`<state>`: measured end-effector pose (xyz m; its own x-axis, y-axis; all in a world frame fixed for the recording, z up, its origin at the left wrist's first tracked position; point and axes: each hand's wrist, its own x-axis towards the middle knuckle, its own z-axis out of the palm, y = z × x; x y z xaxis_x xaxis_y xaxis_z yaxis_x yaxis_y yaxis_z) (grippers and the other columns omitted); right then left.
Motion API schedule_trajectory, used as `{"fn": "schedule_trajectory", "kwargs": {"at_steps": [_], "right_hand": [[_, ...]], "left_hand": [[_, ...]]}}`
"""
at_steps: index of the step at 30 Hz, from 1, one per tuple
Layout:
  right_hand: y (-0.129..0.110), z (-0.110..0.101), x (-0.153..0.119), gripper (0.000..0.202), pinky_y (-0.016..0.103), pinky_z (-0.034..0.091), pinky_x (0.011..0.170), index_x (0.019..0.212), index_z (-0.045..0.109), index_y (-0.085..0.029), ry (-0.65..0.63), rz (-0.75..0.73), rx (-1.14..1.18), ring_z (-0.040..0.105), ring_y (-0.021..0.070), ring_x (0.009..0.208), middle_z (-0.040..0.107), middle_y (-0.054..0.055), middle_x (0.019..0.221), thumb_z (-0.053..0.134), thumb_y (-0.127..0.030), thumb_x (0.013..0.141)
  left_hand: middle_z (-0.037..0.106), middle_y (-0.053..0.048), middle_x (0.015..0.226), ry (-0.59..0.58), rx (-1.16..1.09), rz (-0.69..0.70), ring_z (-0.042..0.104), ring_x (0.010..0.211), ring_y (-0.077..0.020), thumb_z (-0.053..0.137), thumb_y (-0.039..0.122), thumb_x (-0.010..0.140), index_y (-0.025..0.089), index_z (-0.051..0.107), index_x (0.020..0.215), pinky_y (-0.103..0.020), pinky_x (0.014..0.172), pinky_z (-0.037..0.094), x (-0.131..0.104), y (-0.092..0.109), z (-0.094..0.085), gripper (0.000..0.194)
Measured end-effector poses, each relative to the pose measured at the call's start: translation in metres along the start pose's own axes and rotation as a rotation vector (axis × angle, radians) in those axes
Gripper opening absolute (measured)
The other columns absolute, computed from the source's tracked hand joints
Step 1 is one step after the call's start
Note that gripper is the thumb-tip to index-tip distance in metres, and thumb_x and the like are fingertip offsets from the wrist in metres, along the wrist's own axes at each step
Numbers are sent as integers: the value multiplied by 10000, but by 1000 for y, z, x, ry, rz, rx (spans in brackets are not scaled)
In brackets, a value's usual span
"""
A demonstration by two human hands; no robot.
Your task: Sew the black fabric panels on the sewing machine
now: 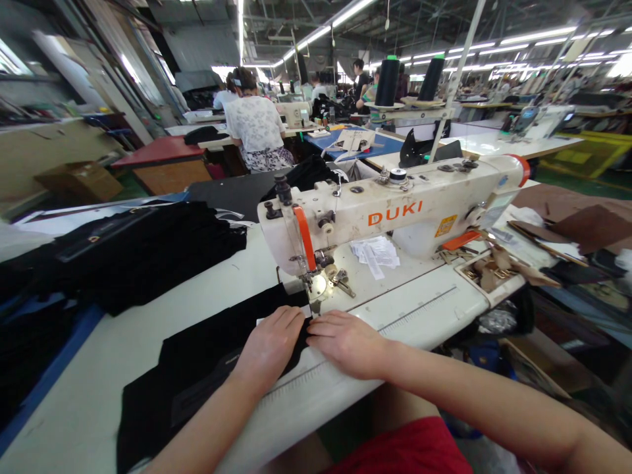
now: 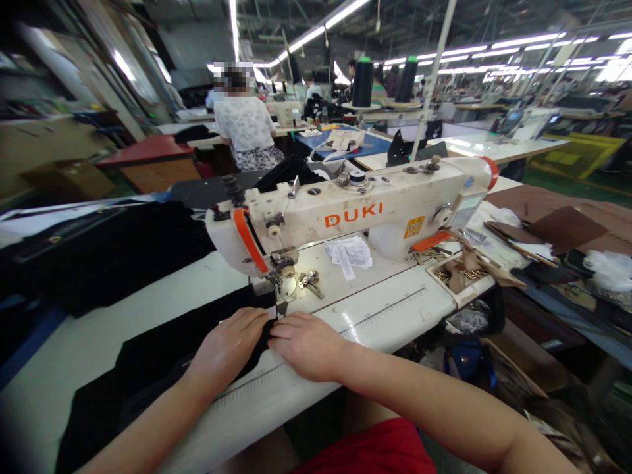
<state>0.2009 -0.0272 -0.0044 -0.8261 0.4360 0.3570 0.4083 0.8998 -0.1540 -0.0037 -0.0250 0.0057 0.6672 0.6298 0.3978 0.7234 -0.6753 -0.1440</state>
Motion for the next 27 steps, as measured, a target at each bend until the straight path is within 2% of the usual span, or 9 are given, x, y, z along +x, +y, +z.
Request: {"fn": "schedule_trajectory", "kwargs": {"at_steps": [4,8,11,15,21,27], "right_hand": [[3,-3,3,207,333,451,944,1045,669,-141,3,9,18,580,204,1047,680,93,1089,489,-160,944],[15,-6,12,192,335,468,862,1004,680,-151,31,111,2,587,196,903,682,80,936,498,-154,942],[25,-6,20,172,331,459,841,989,681,-154,12,147,-53,566,200,893,664,75,907,519,-196,952],[31,-3,23,158,330,447,833,997,678,-161,-15,105,-125,540,206,901,633,63,894,533,-207,952],[32,-2,21,144,330,447,830,1015,675,-169,-24,78,-154,531,210,914,625,53,904,557,-201,939],[42,-4,27,154,326,441,835,997,689,-159,-20,74,-145,537,209,905,639,63,898,549,-183,938]], "left_hand": [[674,-102,906,-11,-7,-13,620,870,-232,355,23,868,141,641,911,-365,766,546,0,1,0,312],[672,-116,908,7,7,-15,621,864,-241,378,32,865,127,646,906,-363,741,546,0,2,1,287],[677,-124,923,7,20,-19,622,866,-240,371,46,874,126,654,909,-365,740,550,-1,3,1,296],[695,-131,954,-5,29,-14,636,908,-236,363,80,895,117,677,963,-383,825,547,-1,4,0,324],[675,-142,1187,-54,-30,-65,619,1102,-232,351,212,962,90,626,1189,-392,935,527,-10,5,-1,377],[641,-126,1277,-113,-119,-138,574,1207,-218,367,254,966,110,592,1259,-386,1009,486,-8,-1,4,396]]}}
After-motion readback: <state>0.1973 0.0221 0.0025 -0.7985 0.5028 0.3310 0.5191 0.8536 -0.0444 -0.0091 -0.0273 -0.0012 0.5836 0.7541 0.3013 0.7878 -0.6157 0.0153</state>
